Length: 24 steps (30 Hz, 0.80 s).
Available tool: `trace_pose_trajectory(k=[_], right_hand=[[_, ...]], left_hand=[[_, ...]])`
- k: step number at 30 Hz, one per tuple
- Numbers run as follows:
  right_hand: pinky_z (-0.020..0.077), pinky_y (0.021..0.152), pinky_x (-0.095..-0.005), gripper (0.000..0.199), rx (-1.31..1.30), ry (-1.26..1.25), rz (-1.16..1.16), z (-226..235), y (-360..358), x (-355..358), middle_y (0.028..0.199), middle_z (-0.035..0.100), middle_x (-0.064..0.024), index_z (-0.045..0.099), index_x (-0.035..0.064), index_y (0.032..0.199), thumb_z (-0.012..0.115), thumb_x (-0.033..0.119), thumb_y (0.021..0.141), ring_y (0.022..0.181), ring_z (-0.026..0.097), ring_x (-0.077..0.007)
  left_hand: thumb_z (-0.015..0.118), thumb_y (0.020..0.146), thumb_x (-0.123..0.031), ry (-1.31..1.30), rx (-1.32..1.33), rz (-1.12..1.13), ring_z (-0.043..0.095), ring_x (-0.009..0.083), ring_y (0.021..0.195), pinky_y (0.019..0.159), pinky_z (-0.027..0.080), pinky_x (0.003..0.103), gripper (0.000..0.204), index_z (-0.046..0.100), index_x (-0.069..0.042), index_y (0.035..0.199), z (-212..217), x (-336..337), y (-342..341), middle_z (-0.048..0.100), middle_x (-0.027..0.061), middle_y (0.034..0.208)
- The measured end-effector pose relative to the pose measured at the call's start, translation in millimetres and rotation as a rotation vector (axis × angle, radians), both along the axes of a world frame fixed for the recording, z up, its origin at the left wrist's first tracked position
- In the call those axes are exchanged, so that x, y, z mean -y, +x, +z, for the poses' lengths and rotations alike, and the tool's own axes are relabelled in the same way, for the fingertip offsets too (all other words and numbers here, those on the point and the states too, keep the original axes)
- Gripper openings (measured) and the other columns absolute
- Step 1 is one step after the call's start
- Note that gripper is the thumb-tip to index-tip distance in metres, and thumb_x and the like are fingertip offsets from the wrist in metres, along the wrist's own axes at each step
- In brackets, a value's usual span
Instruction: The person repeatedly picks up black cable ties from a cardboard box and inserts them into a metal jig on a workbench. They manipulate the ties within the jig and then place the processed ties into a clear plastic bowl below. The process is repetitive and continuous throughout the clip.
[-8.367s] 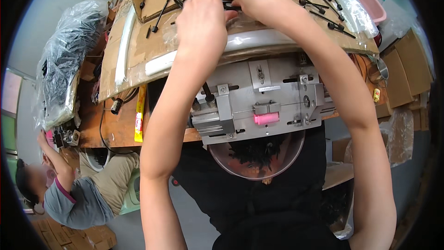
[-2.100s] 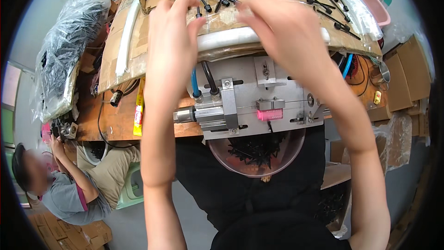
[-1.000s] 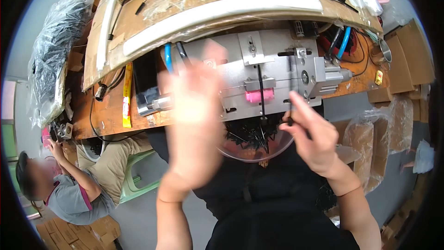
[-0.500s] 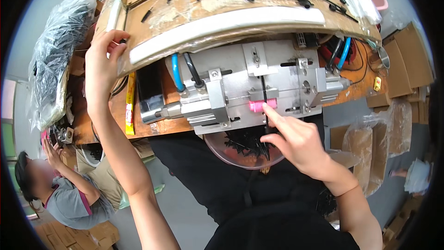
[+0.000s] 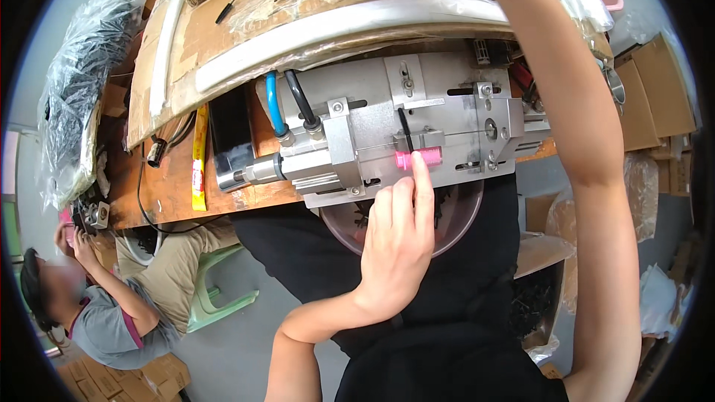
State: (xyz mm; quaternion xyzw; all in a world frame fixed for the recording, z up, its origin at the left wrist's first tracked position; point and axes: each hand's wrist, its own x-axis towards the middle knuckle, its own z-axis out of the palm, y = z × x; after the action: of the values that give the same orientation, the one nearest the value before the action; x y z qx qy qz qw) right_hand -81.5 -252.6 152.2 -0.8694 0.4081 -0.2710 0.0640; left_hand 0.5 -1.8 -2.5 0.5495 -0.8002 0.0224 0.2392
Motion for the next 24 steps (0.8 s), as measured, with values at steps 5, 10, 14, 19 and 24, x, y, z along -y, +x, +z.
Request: trace_pose_trajectory(k=[5,10,14,19,24], right_hand=[[0.0497,0.073,-0.0275,0.032,0.499,0.043,0.044,11.6,-54.4,-97.3,0.085,0.066,-0.0098,0.064,-0.0072,0.106,0.062,0.02,0.089,0.077,0.06,-0.0137],[0.0438,0.059,-0.0212,0.016,0.541,0.0,-0.12,-27.2,-101.2,-138.3,0.089,0.068,-0.0096,0.061,-0.0023,0.104,0.061,0.005,0.089,0.07,0.057,-0.0096],[0.0534,0.069,-0.0252,0.032,0.716,0.059,-0.062,-92.9,-83.2,-189.6,0.096,0.067,-0.0073,0.064,-0.0017,0.108,0.071,-0.009,0.077,0.08,0.064,-0.0111],[0.0495,0.058,-0.0333,0.061,0.357,0.036,-0.019,-146.0,-76.2,-239.7,0.099,0.067,-0.0167,0.052,-0.0094,0.128,0.073,-0.008,0.07,0.064,0.058,-0.0232],[0.046,0.056,-0.0347,0.063,0.315,0.118,0.011,-170.9,-55.0,-234.6,0.068,0.053,-0.0094,0.051,-0.0052,0.132,0.072,-0.005,0.072,0.06,0.055,-0.0224]], left_hand=[[0.058,0.075,0.003,0.022,0.12,-0.036,0.051,0.0203,0.083,0.076,0.046,0.028,0.065,0.04,0.012,0.136,-1.7,-2.7,-6.8,0.051,0.0106,0.097],[0.059,0.075,0.003,0.044,0.126,-0.046,0.051,0.021,0.084,0.077,0.047,0.029,0.065,0.039,0.013,0.136,2.6,3.4,-6.6,0.052,0.0111,0.097],[0.059,0.076,0.002,0.128,0.094,-0.023,0.052,0.0228,0.088,0.08,0.047,0.031,0.065,0.038,0.013,0.137,2.2,0.6,-0.3,0.052,0.0122,0.1],[0.06,0.076,0.001,0.144,-0.047,-0.041,0.052,0.0265,0.094,0.083,0.048,0.033,0.067,0.039,0.009,0.138,16.3,-9.4,-4.5,0.05,0.0148,0.107],[0.062,0.072,0.005,0.141,-0.182,0.019,0.052,0.0288,0.096,0.084,0.047,0.037,0.066,0.045,0.006,0.136,26.4,-27.4,18.4,0.05,0.0144,0.108]])
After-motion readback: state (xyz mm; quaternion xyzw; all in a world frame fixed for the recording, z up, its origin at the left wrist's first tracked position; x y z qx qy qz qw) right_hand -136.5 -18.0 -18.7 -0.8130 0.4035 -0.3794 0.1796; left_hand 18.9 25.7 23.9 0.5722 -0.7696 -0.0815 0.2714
